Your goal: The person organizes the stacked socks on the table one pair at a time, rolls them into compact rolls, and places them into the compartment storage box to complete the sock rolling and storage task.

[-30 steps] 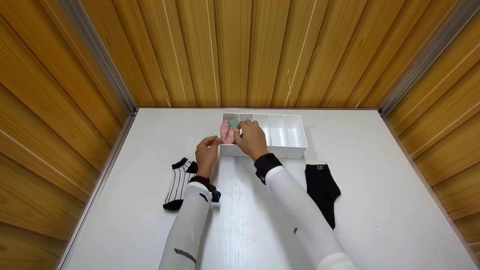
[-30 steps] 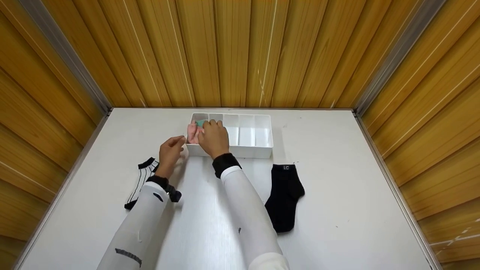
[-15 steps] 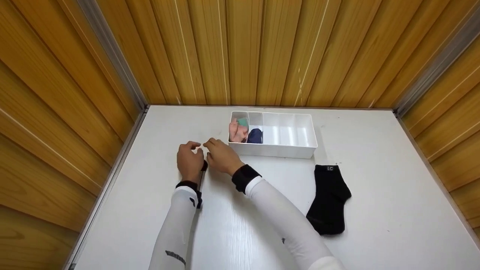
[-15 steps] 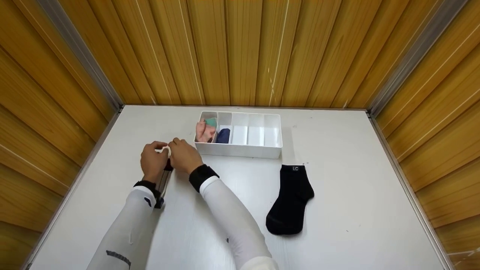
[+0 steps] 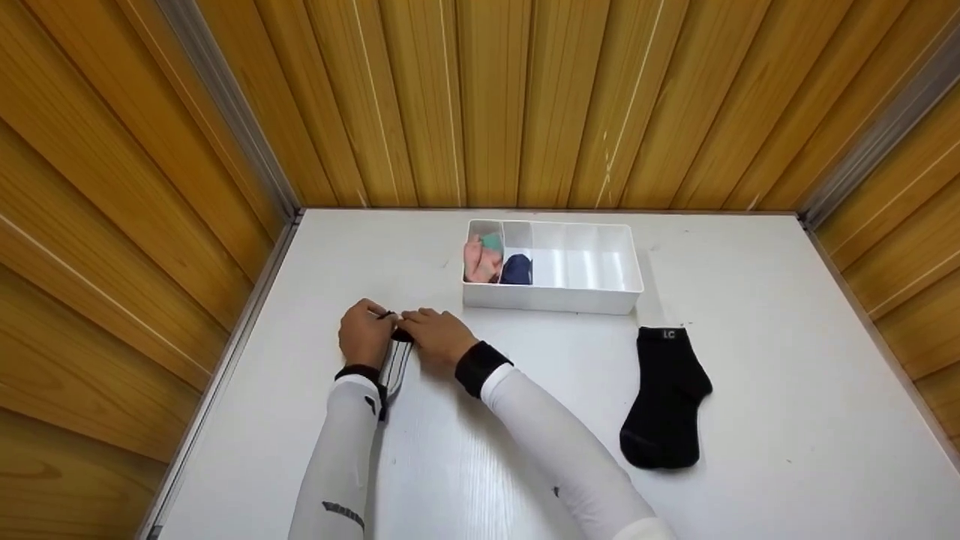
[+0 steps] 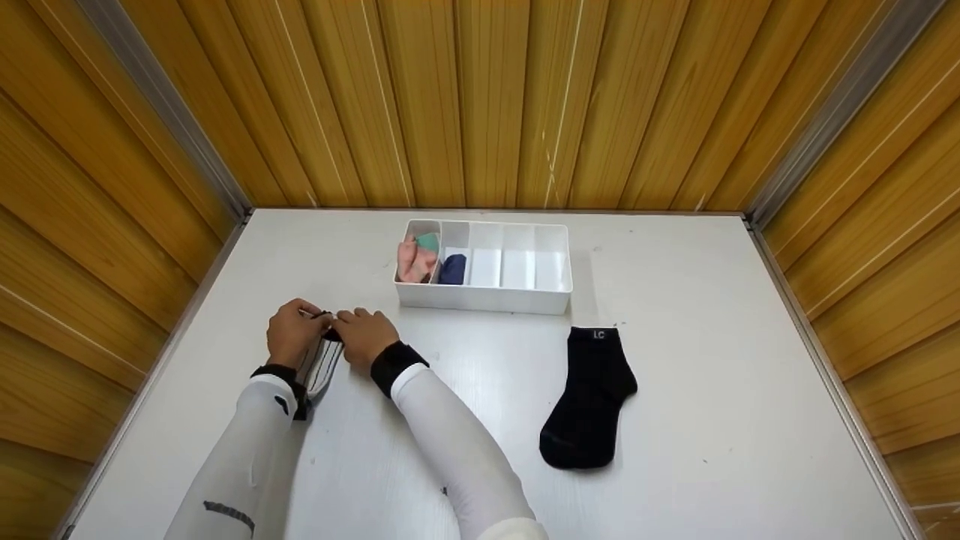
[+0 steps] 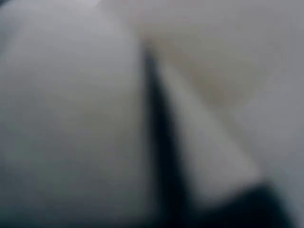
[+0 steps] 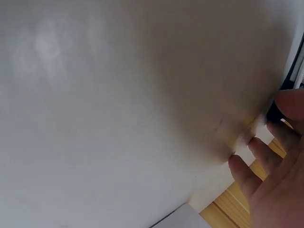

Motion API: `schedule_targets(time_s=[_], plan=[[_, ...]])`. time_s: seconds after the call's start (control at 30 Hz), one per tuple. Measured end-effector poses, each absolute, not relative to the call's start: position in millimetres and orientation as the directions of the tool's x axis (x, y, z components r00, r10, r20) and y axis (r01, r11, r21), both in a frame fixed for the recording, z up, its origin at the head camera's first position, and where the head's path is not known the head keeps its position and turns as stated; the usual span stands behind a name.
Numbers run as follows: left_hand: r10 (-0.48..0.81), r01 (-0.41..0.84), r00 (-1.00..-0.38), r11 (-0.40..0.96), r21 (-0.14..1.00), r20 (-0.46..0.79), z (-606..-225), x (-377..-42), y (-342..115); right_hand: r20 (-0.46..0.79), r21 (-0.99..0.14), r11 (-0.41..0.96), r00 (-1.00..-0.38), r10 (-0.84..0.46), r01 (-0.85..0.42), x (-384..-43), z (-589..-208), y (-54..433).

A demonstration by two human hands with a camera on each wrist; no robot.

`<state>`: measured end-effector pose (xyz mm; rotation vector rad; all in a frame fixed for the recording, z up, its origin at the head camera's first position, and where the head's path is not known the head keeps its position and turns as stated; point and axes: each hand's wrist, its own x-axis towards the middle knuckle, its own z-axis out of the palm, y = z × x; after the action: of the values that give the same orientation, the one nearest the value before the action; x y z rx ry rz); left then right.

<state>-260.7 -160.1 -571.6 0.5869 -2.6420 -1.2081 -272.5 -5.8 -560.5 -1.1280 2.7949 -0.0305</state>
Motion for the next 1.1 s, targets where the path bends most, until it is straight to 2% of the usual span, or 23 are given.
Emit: schedule_targets(time_s=[0.13,0.23,0.33,0.7,0.9,1.1], plan=[[-0.397,-0.279,-0.918,0.633,0.722,-0.007,-568.5,-260.5,-153.3,-0.061,0.016,0.710,-0.710,-0.702,-0.704,-269.2,-557.2,-1.3],[-0.357,-0.240,-0.934,0.679,0.693,0.026,-566.3,-260.7,-143.1,-0.008,0.084,0.699,-0.702,-0.712,-0.710,-263.7,-556.3,9.5],[-0.306,-0.190,-0.950,0.733,0.653,0.066,-565.1,-260.0,-127.7,0.034,0.106,0.699,-0.700,-0.713,-0.707,-255.3,-558.1,26.9],[-0.152,-0.060,-0.983,0.799,0.598,0.104,-561.3,-239.8,-67.7,0.100,0.082,0.699,-0.692,-0.715,-0.710,-226.4,-558.9,95.1],[-0.015,0.036,-0.996,0.832,0.553,0.088,-563.7,-228.8,-22.1,0.101,-0.003,0.710,-0.707,-0.700,-0.704,-213.6,-560.1,149.6],[0.072,0.134,-0.987,0.856,0.499,0.141,-563.4,-227.5,13.5,0.142,-0.046,0.728,-0.725,-0.674,-0.685,-206.6,-560.0,188.7]])
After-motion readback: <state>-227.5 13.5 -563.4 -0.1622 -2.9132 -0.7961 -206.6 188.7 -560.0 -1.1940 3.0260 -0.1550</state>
